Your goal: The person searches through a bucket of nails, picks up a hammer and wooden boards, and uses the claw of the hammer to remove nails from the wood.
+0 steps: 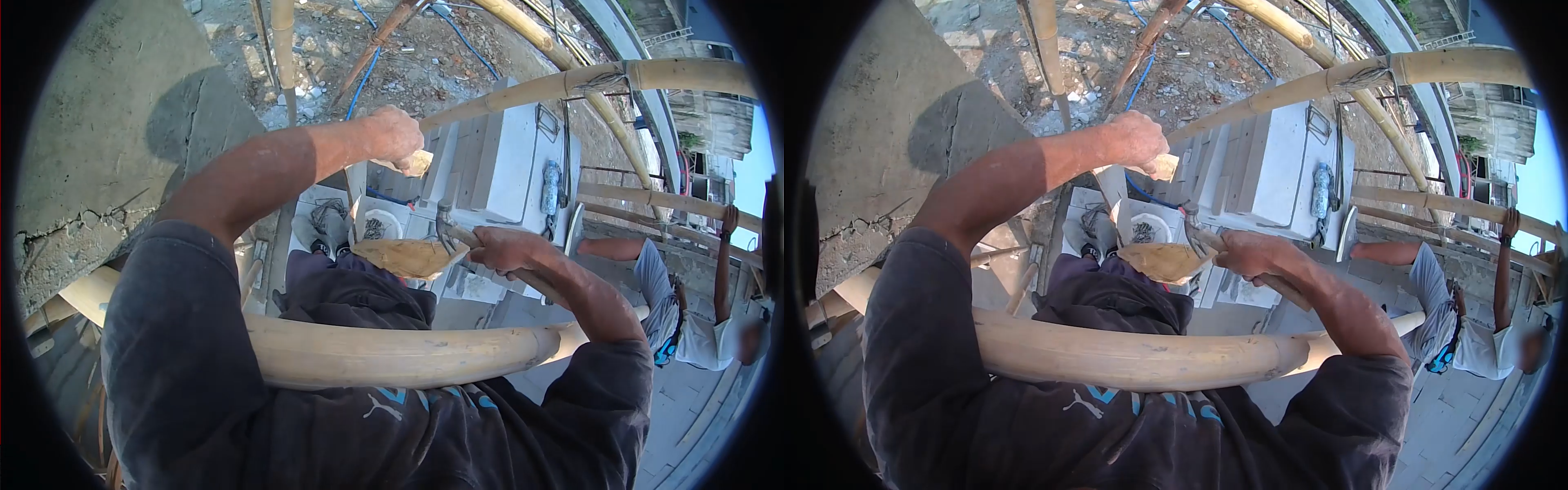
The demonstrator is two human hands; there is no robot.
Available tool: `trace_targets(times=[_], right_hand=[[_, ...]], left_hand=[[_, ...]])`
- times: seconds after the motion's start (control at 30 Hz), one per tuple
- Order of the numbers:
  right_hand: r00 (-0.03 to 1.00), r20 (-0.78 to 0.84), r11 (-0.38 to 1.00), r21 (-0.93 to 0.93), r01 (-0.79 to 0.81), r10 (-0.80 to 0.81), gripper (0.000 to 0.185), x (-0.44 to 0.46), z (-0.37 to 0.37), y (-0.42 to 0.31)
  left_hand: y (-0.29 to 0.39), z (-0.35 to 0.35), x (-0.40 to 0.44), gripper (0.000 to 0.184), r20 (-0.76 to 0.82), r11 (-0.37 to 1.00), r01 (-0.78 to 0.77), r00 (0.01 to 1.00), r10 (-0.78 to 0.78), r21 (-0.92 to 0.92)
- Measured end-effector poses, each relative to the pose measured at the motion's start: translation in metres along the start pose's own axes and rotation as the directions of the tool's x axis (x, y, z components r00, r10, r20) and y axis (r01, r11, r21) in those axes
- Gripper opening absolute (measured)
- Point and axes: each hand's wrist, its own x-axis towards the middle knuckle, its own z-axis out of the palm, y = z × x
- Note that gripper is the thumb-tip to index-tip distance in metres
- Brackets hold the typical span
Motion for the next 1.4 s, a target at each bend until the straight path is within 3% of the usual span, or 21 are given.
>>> trace_targets(times=[0.07,0.23,0.33,0.47,0.53,0.6,0.67,0.8,0.93,0.97,1.07,1.2,1.27,1.33,1.4], right_hand=[[0.999,0.036,1.000,-0.022,-0.010,0.011,0.032,0.014,0.023,0.016],[0.997,-0.071,0.984,0.180,-0.004,0.017,0.031,0.062,0.033,0.048],[0.990,-0.139,0.998,0.056,0.008,0.000,0.038,0.082,0.022,0.061],[0.972,-0.233,0.977,0.202,0.068,-0.020,0.034,0.069,0.010,0.052],[0.956,-0.287,0.964,0.236,0.126,-0.055,0.033,0.074,0.008,0.054],[0.943,-0.325,0.950,0.265,0.167,-0.075,0.031,0.063,0.000,0.046],[0.925,-0.348,0.892,0.352,0.282,-0.155,0.037,0.074,-0.006,0.049],[0.868,-0.424,0.793,0.421,0.440,-0.257,0.051,0.099,-0.024,0.036],[0.729,-0.574,0.678,0.368,0.636,-0.372,0.064,0.117,-0.053,0.001],[0.680,-0.588,0.618,0.352,0.703,-0.438,0.073,0.127,-0.062,-0.007],[0.405,-0.732,0.367,0.224,0.903,-0.548,0.072,0.135,-0.080,-0.038],[0.309,-0.665,0.093,0.340,0.936,-0.680,0.073,0.128,-0.093,-0.073],[0.241,-0.694,0.096,0.241,0.966,-0.678,0.065,0.098,-0.097,-0.088],[0.210,-0.723,-0.016,0.293,0.956,-0.657,0.058,0.103,-0.100,-0.095],[0.163,-0.737,-0.157,0.344,0.926,-0.655,0.055,0.078,-0.087,-0.106]], left_hand=[[-0.005,0.010,-0.002,0.048,-0.005,0.999,-0.029,1.000,0.029,0.015],[-0.017,0.035,0.002,0.045,-0.019,0.999,-0.019,1.000,0.019,0.029],[-0.020,0.031,-0.003,0.044,-0.054,0.999,-0.045,0.998,0.046,0.026],[-0.036,0.014,-0.009,0.041,-0.028,1.000,-0.022,0.999,0.022,-0.010],[-0.041,0.006,-0.010,0.039,0.044,0.999,-0.029,0.999,0.029,0.016],[-0.043,0.003,-0.017,0.036,0.018,0.995,-0.099,0.995,0.098,0.026],[-0.042,-0.010,-0.029,0.036,-0.036,0.984,-0.177,0.983,0.179,0.033],[-0.041,-0.061,-0.042,0.029,-0.010,0.986,-0.166,0.986,0.167,0.021],[-0.005,-0.162,-0.090,0.032,-0.067,0.984,-0.037,0.997,0.049,0.173],[0.001,-0.184,-0.104,0.032,-0.126,0.986,-0.060,0.989,0.080,0.156],[0.020,-0.243,-0.151,0.032,-0.298,0.980,-0.099,0.943,0.147,0.171],[0.046,-0.293,-0.208,0.039,-0.512,0.951,0.010,0.844,0.158,0.310],[0.063,-0.310,-0.240,0.045,-0.575,0.946,0.089,0.810,0.113,0.311],[0.078,-0.326,-0.268,0.047,-0.596,0.922,0.159,0.798,0.090,0.353],[0.078,-0.329,-0.294,0.054,-0.759,0.846,0.385,0.650,0.036,0.369]])
